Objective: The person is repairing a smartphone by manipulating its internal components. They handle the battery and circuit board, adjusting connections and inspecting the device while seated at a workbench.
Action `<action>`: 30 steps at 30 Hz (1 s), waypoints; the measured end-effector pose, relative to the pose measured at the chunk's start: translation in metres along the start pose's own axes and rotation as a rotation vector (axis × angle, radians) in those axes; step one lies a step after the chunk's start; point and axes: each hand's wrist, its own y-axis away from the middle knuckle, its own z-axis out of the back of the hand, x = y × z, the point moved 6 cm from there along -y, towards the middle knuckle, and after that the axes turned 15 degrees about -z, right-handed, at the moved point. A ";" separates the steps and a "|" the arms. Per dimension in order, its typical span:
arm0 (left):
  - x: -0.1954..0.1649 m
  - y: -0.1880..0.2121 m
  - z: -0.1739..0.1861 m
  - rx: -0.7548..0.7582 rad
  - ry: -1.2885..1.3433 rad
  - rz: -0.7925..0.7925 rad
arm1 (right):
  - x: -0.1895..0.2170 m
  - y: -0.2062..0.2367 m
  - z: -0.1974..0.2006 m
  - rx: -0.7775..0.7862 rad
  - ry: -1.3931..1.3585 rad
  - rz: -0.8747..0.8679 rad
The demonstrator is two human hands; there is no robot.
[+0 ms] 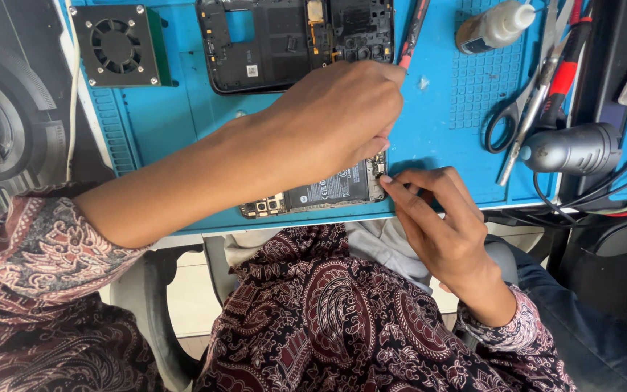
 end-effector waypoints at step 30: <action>-0.016 0.011 0.000 -0.074 0.020 -0.013 | 0.005 0.007 -0.007 -0.067 0.242 0.028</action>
